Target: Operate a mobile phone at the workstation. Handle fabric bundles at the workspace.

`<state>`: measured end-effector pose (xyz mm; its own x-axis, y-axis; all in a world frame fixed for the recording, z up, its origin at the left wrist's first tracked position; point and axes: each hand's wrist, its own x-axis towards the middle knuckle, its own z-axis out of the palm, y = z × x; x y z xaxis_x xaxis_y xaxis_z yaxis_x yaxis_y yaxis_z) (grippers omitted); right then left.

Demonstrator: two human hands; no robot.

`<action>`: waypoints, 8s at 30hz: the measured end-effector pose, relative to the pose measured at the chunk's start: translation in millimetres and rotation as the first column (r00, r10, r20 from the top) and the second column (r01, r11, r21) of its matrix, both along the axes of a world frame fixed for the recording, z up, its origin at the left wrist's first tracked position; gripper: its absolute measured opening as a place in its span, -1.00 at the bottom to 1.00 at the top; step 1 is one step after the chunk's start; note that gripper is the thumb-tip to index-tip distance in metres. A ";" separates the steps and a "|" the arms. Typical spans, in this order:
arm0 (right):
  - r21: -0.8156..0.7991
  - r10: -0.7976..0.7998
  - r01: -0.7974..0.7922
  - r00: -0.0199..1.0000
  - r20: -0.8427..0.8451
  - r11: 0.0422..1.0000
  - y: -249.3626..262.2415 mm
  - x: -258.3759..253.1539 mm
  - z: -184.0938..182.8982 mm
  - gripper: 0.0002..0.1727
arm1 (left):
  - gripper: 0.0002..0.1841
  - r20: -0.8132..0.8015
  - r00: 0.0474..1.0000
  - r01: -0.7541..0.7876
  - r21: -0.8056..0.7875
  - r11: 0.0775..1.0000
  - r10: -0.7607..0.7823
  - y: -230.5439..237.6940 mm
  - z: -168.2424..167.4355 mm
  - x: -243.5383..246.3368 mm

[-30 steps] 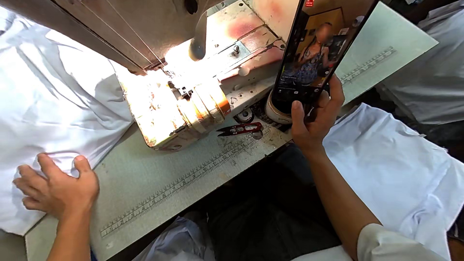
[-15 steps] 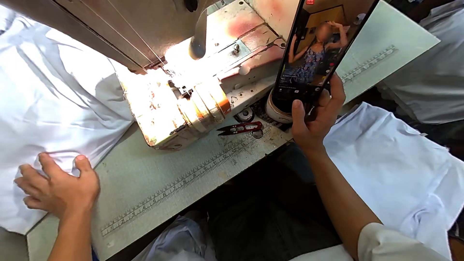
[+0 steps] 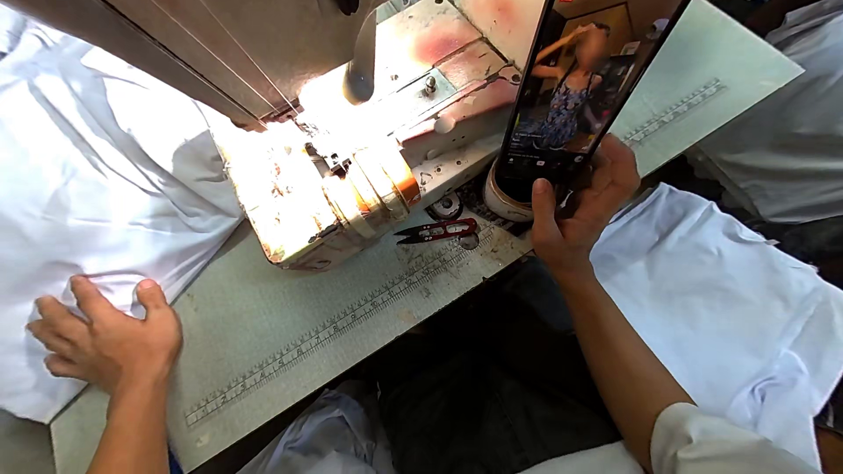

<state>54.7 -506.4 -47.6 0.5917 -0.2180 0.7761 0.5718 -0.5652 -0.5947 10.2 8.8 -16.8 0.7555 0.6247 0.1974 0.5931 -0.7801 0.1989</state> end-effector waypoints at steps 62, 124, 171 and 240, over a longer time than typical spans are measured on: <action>0.006 -0.018 0.018 1.000 -0.012 1.000 0.5 0.7 -2.2 -0.26 | -0.15 0.011 1.000 0.014 0.038 0.999 -0.014 1.7 -3.7 0.9; 0.041 -0.023 0.027 0.995 -0.101 0.999 0.5 -0.8 -1.2 -0.24 | -0.15 0.009 1.000 0.011 0.027 1.000 -0.011 -2.1 -0.6 0.2; 0.000 -0.053 0.053 0.993 -0.105 0.999 0.2 0.3 -0.4 -0.20 | -0.15 0.023 1.000 0.017 0.005 1.000 -0.017 -1.9 -0.4 -0.6; -0.011 -0.089 0.088 0.980 -0.180 0.996 1.5 -0.7 1.7 -0.17 | -0.16 0.010 1.000 0.007 0.038 0.999 -0.008 -1.3 -1.5 0.7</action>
